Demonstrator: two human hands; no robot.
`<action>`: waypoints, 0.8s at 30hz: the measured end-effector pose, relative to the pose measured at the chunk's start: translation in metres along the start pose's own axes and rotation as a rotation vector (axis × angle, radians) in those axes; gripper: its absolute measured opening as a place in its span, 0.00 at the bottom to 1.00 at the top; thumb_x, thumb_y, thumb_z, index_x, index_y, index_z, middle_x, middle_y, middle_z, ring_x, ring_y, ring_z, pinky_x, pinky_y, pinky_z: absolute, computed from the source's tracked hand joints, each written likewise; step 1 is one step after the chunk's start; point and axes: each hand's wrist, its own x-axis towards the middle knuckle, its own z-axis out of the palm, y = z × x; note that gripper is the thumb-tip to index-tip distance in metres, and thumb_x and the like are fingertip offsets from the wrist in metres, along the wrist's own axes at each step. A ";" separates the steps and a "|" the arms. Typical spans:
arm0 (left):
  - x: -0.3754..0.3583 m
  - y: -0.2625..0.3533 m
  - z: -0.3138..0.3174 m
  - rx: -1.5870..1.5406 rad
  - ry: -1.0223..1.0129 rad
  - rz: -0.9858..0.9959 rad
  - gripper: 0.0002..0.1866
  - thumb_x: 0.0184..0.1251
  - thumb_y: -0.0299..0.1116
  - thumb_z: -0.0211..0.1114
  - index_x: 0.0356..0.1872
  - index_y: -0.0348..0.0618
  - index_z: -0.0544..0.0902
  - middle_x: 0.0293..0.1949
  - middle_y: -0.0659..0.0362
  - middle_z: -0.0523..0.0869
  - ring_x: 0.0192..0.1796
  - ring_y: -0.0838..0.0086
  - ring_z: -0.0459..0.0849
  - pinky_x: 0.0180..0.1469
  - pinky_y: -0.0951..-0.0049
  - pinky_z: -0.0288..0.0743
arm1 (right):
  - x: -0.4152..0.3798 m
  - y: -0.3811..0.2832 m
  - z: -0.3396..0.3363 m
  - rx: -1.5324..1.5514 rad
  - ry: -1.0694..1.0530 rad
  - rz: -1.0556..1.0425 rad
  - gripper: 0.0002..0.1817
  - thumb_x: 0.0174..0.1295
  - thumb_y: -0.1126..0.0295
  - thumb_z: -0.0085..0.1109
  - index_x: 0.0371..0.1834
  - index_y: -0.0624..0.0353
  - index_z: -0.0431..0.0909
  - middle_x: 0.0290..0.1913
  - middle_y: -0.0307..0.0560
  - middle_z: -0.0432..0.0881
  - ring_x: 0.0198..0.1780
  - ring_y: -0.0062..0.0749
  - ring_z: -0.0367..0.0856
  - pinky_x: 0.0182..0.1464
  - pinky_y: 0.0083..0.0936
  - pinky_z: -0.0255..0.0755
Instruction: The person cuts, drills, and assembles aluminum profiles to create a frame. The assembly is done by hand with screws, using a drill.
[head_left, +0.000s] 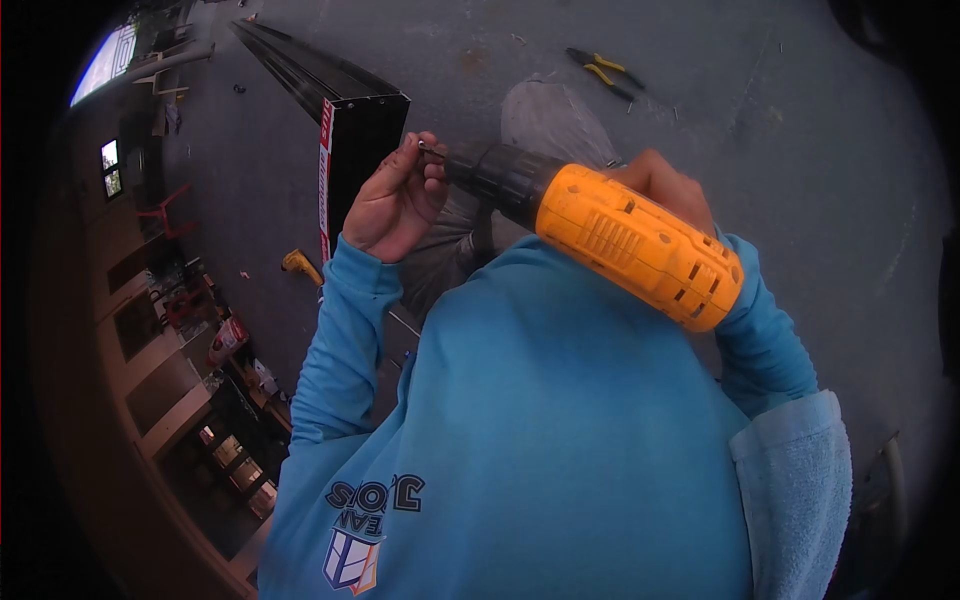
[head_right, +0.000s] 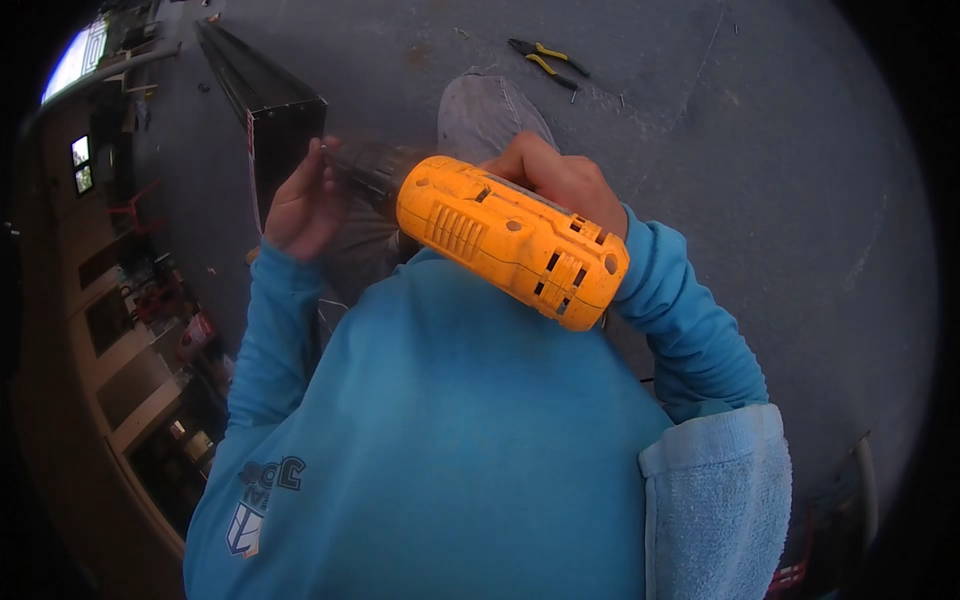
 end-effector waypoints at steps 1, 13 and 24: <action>-0.001 0.000 0.000 0.009 0.015 0.017 0.13 0.78 0.38 0.50 0.48 0.41 0.78 0.43 0.59 0.82 0.41 0.79 0.81 0.45 0.81 0.80 | 0.002 0.000 -0.002 -0.001 0.000 0.003 0.20 0.59 0.60 0.68 0.41 0.60 0.69 0.40 0.59 0.85 0.40 0.39 0.88 0.41 0.27 0.83; 0.001 0.025 -0.002 0.467 0.024 0.018 0.09 0.76 0.36 0.56 0.44 0.44 0.81 0.37 0.63 0.83 0.38 0.81 0.81 0.41 0.79 0.75 | 0.034 -0.009 -0.012 -0.244 -0.153 -0.240 0.20 0.51 0.63 0.73 0.40 0.60 0.72 0.34 0.51 0.84 0.33 0.38 0.86 0.36 0.28 0.82; 0.023 0.006 -0.005 -0.019 0.295 0.160 0.14 0.76 0.42 0.54 0.51 0.46 0.79 0.40 0.62 0.84 0.46 0.73 0.83 0.56 0.65 0.77 | 0.048 0.012 0.036 -0.437 -0.079 -0.160 0.18 0.51 0.71 0.70 0.41 0.59 0.71 0.34 0.48 0.80 0.36 0.38 0.82 0.38 0.31 0.76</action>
